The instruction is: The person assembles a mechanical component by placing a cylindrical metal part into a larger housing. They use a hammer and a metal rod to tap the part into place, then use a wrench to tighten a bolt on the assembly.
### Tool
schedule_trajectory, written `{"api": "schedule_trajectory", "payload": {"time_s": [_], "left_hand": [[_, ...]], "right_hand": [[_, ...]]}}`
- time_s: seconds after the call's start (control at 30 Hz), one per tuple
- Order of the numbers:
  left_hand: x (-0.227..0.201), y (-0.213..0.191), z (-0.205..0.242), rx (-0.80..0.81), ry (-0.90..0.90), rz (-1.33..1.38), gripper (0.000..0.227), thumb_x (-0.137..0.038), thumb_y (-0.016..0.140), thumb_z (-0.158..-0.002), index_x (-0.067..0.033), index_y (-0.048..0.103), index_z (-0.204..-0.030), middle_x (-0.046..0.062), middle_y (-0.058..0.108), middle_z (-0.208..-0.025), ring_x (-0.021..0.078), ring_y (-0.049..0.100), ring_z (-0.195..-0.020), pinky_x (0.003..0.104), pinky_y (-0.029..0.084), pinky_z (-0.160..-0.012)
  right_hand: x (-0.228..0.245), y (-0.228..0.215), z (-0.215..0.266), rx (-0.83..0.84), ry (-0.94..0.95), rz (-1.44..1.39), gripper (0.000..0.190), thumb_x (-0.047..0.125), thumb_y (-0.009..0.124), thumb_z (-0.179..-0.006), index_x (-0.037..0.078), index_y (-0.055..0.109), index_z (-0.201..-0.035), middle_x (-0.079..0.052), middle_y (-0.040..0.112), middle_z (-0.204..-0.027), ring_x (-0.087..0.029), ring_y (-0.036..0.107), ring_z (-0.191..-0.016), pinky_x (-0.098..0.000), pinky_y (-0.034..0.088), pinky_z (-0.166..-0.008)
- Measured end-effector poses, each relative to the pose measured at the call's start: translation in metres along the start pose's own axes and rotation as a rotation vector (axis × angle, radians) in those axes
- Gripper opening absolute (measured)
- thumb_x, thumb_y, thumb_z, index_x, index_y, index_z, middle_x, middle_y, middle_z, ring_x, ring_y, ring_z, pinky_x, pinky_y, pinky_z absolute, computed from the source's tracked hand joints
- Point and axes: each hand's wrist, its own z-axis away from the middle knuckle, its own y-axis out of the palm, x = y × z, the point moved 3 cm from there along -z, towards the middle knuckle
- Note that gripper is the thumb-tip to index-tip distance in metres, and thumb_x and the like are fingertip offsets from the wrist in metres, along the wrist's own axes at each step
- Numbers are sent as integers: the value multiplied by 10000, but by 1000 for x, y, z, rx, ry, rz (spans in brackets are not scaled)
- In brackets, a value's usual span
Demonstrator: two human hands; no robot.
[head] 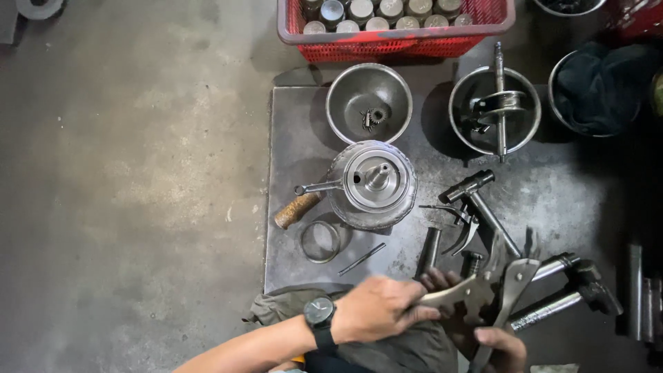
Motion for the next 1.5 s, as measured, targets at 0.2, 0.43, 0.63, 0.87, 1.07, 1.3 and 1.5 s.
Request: {"api": "schedule_trajectory", "payload": {"time_s": [0.2,0.43,0.63,0.87,1.07,1.3,1.5], "left_hand": [[15,-95,-12,-448,66,-559,426,-270,798,-875,-72,599,-1195,149,611,-1166,358,573,-1171,533,458,-998],[50,-134,-68,-225,-21,-532,1076,-620,818,-736,-27,379,-1518,159,327,-1618,383,237,-1531,718,221,-1156],[58,-139,-67,-27,-52,-620,1063,-686,761,-769,-93,374,-1562,81,317,-1662,342,237,-1557,715,253,-1153],[59,-132,-66,-54,-33,-636,1062,-711,758,-776,-95,396,-1562,73,316,-1667,352,246,-1556,720,259,-1149],[63,-132,-66,-162,-17,-511,1029,-674,827,-714,-166,471,-1535,31,395,-1638,357,311,-1531,687,246,-1186],[61,-132,-64,-197,-10,-413,1036,-617,888,-659,-194,504,-1523,8,447,-1618,315,433,-1454,576,301,-1200],[59,-135,-66,-200,-2,-364,1051,-573,921,-611,-203,517,-1509,3,480,-1585,303,447,-1443,526,328,-1182]], "right_hand": [[42,-36,-3,-214,-61,96,991,223,713,-636,-102,399,-1518,-369,549,-1424,-535,525,-1364,-632,295,-1187],[92,-55,-51,71,-62,858,727,-11,693,-765,1,503,-1466,-196,683,-1357,-355,595,-1349,-514,407,-1146],[93,-29,-69,7,137,1044,696,34,729,-773,73,540,-1442,-124,677,-1362,-255,610,-1296,-451,485,-1045],[101,-4,-87,15,193,1118,671,26,721,-766,65,543,-1411,-96,631,-1238,-233,637,-1116,-395,544,-916],[114,5,-104,66,310,1449,595,89,783,-757,57,594,-1320,-96,570,-1097,-238,588,-969,-375,529,-839],[106,-14,-110,248,161,1546,733,107,773,-737,-4,497,-1407,-167,610,-1229,-318,609,-1077,-430,496,-906],[113,4,-120,230,295,1568,738,132,761,-750,70,511,-1441,-130,615,-1210,-291,640,-1054,-410,534,-900]]}}
